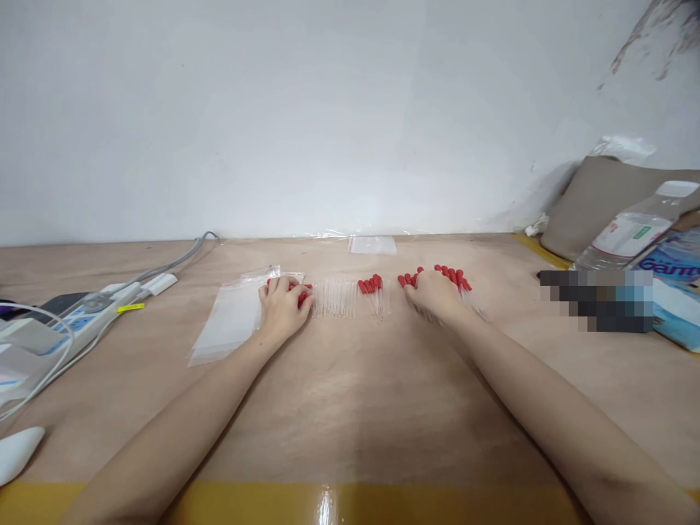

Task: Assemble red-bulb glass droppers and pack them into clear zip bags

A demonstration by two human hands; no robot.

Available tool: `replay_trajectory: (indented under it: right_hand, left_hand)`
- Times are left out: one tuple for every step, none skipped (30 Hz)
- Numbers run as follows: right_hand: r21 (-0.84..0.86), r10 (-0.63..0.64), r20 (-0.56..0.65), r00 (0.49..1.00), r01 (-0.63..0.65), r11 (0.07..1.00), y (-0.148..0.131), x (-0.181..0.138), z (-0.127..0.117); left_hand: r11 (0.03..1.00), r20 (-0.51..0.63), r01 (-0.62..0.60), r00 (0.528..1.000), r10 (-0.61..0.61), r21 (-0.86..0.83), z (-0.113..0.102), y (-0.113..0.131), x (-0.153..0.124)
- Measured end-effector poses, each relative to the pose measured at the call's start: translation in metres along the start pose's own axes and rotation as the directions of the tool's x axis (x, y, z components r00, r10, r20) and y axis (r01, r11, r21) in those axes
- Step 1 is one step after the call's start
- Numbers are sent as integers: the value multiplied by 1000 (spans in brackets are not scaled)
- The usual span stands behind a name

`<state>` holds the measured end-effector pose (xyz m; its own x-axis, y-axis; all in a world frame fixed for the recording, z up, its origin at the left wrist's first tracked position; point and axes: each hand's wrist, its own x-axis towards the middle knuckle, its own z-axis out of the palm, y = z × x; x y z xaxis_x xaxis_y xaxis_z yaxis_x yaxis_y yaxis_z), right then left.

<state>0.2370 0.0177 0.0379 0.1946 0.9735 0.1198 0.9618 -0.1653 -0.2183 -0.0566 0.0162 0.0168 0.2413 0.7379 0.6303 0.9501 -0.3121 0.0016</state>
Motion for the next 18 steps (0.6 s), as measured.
replay_trajectory:
  right_hand:
    - [-13,-14,-12,1000,13,1000,-1,-1,-1]
    - [-21,-28,-22,999,28,999,-2,-2,-2]
    - [-18,-44,-26,999,44,999,-4,-3,-3]
    - [-1,-60,-18,998,60,998,-7,-4,-3]
    - [33,-74,6,997,74,997,-11,-5,-3]
    - [76,-86,40,996,83,994,-15,-5,-2]
    - [118,-95,77,992,86,989,-19,-5,0]
    - [152,-103,109,989,86,985,-24,-4,1]
    - [173,-108,133,985,84,981,-27,-3,3]
    - [183,-107,148,983,79,980,-30,-2,6]
    - [186,-103,156,982,74,980,-33,0,8]
    - [186,-99,160,982,68,980,-35,2,9]
    - [189,-94,165,982,62,980,-36,4,11]
    - [191,-88,171,981,55,980,-37,6,12]
    - [193,-83,180,980,47,980,-38,8,13]
    - [196,-77,192,978,39,980,-39,10,14]
    - [199,-72,208,976,29,979,-40,12,15]
    - [204,-67,225,972,21,979,-40,13,15]
  left_hand:
    - [1000,2,-16,1000,16,-1,0,0,0]
    - [1000,5,-31,1000,31,1,0,0,0]
    - [999,10,-45,999,45,5,-1,0,0]
    - [998,18,-58,998,58,11,0,0,1]
    - [997,27,-69,997,68,17,0,0,0]
    - [997,35,-78,996,77,22,1,-1,0]
    - [996,38,-86,996,85,26,1,-1,0]
    - [995,36,-92,995,91,29,2,-1,0]
    - [995,31,-96,995,95,31,3,-1,0]
    - [995,21,-95,995,95,32,4,-1,0]
    - [996,10,-90,996,90,29,5,-2,0]
    - [996,-4,-82,997,82,19,6,-2,1]
    - [997,-20,-74,997,73,-2,6,-2,2]
    - [997,-40,-71,997,69,-37,6,-2,2]
    - [993,-65,-73,996,67,-89,5,0,3]
    - [984,-94,-83,993,69,-155,4,2,3]
    - [968,-124,-102,989,75,-229,2,6,2]
    - [944,-148,-129,985,87,-305,-1,10,1]
